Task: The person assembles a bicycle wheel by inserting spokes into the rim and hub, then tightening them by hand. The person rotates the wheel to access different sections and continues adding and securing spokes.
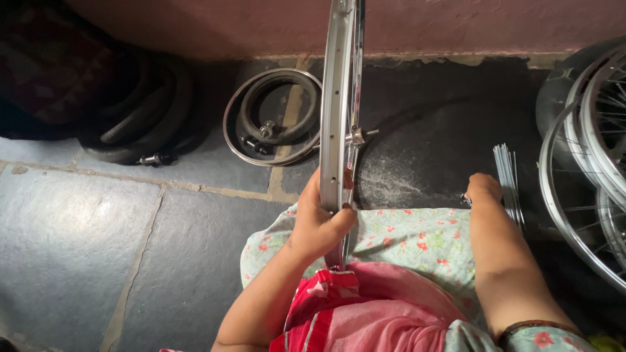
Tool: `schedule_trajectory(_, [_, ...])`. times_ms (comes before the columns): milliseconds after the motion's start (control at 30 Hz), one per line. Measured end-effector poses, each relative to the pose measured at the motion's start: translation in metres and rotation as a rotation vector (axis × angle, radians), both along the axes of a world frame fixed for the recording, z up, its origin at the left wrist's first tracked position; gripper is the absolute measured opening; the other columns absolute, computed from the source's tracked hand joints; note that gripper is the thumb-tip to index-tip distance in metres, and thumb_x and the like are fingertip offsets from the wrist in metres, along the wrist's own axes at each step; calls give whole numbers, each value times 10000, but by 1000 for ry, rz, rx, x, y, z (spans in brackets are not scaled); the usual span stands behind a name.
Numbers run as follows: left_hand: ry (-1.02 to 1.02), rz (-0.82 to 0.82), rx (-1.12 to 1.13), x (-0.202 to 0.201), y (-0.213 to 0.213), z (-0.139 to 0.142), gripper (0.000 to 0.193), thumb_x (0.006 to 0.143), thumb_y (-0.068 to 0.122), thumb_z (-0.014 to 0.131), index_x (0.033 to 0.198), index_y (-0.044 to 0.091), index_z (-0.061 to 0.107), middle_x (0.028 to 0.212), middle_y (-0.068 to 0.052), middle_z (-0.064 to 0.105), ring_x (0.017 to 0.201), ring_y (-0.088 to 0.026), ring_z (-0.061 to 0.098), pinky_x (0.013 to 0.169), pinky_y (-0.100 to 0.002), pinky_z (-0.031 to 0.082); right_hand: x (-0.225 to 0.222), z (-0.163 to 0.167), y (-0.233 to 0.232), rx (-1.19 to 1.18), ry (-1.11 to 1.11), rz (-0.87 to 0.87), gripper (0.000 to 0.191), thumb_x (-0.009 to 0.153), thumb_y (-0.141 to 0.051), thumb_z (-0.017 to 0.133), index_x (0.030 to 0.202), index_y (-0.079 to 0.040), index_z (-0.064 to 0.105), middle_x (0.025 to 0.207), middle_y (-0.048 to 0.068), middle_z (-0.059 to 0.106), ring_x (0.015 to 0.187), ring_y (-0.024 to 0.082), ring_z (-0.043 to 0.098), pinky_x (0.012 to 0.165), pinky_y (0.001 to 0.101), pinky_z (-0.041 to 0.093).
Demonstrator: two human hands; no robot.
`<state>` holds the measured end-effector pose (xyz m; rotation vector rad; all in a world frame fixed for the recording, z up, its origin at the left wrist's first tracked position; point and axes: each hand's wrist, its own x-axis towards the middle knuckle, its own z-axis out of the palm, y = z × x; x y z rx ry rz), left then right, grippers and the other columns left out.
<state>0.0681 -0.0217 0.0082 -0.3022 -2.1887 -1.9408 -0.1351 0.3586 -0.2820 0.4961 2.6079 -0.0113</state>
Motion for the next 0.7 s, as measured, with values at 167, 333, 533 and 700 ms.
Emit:
schedule_trajectory(167, [15, -5, -9, -8, 5, 0, 365, 751, 15, 617, 1112, 61, 589, 1011, -20, 574, 925, -110, 540, 834, -275, 481, 8, 13, -5, -358, 273, -139, 259, 838, -147, 832, 1077, -58, 787, 1052, 156, 744, 965, 312, 697, 794, 419, 563])
schedule_trajectory(333, [94, 23, -47, -9, 12, -6, 343, 735, 29, 621, 1075, 65, 584, 994, -44, 556, 904, -145, 542, 832, -294, 485, 35, 86, -66, -1277, 738, -184, 173, 881, -58, 738, 1052, -57, 766, 880, 44, 743, 782, 98, 687, 699, 216, 549])
schedule_trajectory(533, [145, 41, -95, -10, 15, -16, 325, 739, 50, 645, 1056, 65, 575, 992, -74, 564, 900, -185, 562, 859, -316, 500, 125, 270, -135, -1444, 962, 699, 87, 1001, 27, 685, 1061, -30, 711, 1103, 41, 659, 1018, 117, 669, 905, 263, 571])
schedule_trajectory(700, [204, 57, -113, -13, 19, -20, 339, 744, 61, 656, 1075, 61, 582, 1013, -86, 582, 927, -203, 589, 888, -330, 513, 159, 360, -180, -1035, 1181, 1129, 203, 905, -7, 797, 1050, -45, 660, 1035, 90, 691, 997, 251, 694, 857, 354, 547])
